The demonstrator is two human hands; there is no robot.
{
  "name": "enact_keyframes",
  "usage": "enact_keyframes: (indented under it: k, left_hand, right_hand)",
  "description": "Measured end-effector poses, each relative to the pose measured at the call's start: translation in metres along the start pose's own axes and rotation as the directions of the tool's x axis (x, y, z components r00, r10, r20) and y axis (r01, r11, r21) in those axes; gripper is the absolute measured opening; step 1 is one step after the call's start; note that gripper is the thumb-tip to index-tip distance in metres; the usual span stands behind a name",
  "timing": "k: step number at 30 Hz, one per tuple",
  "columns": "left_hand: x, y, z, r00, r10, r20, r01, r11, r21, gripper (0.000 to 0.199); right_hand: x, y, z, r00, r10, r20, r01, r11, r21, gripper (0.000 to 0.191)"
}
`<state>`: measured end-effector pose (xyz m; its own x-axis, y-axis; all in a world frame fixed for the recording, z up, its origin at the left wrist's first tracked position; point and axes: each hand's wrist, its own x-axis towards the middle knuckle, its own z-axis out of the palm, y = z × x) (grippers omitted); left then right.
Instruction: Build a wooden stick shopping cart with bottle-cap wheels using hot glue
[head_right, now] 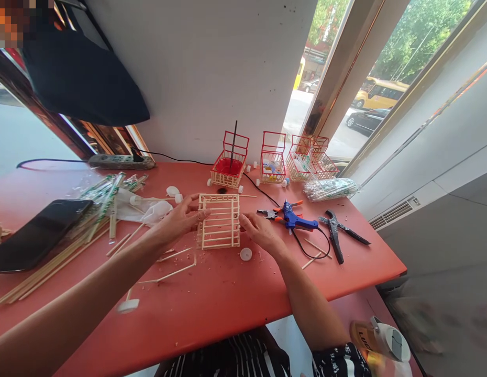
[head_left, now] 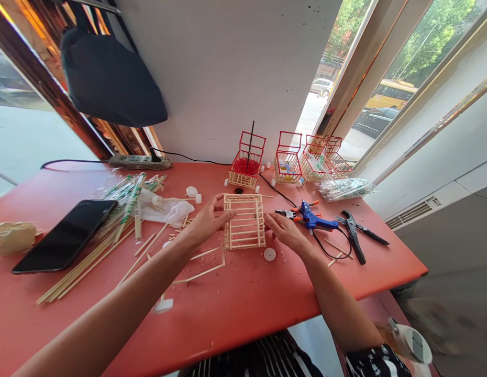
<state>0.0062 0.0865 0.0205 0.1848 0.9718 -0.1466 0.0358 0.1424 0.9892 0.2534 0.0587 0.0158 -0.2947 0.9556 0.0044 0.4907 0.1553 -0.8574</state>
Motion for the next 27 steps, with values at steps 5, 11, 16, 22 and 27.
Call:
enact_keyframes:
  k: [5, 11, 16, 22, 27]
  left_hand:
    - [0.001, -0.002, -0.002, 1.0, -0.004, 0.017, 0.004, 1.0, 0.015, 0.087]
    - [0.005, -0.007, -0.006, 1.0, -0.006, 0.023, 0.006, 1.0, 0.012, 0.085]
    - [0.003, -0.004, -0.004, 0.999, -0.007, 0.035, 0.007, 1.0, 0.016, 0.087]
    - [-0.003, 0.004, -0.016, 0.998, 0.052, -0.042, -0.046, 0.987, 0.151, 0.085]
    - [-0.04, 0.011, -0.064, 0.956, 0.244, -0.162, -0.162, 0.901, 0.402, 0.066]
  right_hand:
    - [-0.002, -0.003, -0.002, 1.0, -0.004, -0.021, 0.003, 0.997, -0.074, 0.055]
    - [-0.004, -0.007, -0.003, 0.999, 0.03, -0.014, -0.031, 0.992, -0.122, 0.049]
    - [-0.003, -0.005, -0.002, 1.0, 0.018, -0.011, -0.019, 0.993, -0.118, 0.049]
    - [-0.002, 0.002, -0.003, 0.999, 0.028, -0.024, -0.029, 0.999, -0.027, 0.054]
    - [-0.004, 0.001, -0.013, 0.983, 0.056, -0.175, -0.072, 0.994, -0.088, 0.047]
